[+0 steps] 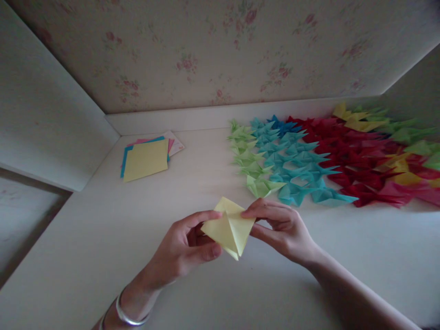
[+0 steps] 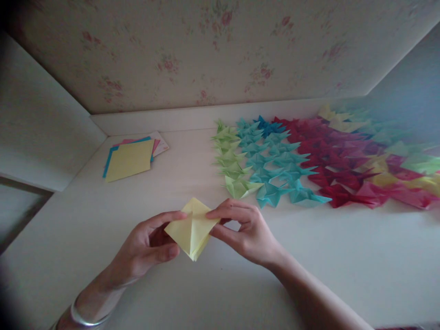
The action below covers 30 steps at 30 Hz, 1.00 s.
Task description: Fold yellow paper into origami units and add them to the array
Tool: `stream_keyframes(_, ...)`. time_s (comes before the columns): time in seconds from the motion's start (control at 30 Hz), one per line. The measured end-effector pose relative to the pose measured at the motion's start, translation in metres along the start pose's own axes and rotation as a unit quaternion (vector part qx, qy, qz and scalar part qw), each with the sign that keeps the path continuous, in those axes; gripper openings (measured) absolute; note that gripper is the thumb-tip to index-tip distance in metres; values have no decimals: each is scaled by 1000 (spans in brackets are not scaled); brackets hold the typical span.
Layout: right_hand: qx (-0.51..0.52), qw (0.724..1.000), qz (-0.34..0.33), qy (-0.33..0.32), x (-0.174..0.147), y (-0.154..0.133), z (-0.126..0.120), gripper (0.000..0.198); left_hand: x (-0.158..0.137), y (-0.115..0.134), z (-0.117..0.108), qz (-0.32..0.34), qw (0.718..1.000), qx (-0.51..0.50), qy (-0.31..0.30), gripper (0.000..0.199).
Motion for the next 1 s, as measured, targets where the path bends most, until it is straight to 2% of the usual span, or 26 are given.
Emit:
stream_keyframes(0.17,48,997,4,-56,-1,-2,0,21,1,3,-3,60,995,72,-38,25)
stream_keyframes(0.27,53,995,6,-79,-2,-2,2,25,2,4,-5,84,991,91,-58,22)
stream_keyframes(0.37,50,996,-8,-75,-2,-3,2,24,2,4,-6,99,989,81,-70,22)
stream_keyframes(0.43,41,997,-26,-62,-3,-3,2,20,1,3,-5,93,990,67,-80,27)
stream_keyframes(0.6,-17,997,-68,-18,-4,-6,3,17,-3,-2,0,23,995,62,-69,41)
stream_keyframes(0.77,-28,996,-83,-25,-6,-8,8,17,-3,3,9,59,989,102,-86,34)
stream_keyframes(1.0,-47,994,-96,-15,-8,-6,9,15,-4,1,9,54,989,118,-77,35)
Point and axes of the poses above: each hand's wrist, its own x-axis towards the middle knuckle, its own z-axis out of the palm, y = z × x, the point moved 4 cm from there along x, towards the middle knuckle, and after that the axes turned 2 degrees about x, right-handed, at the moved point
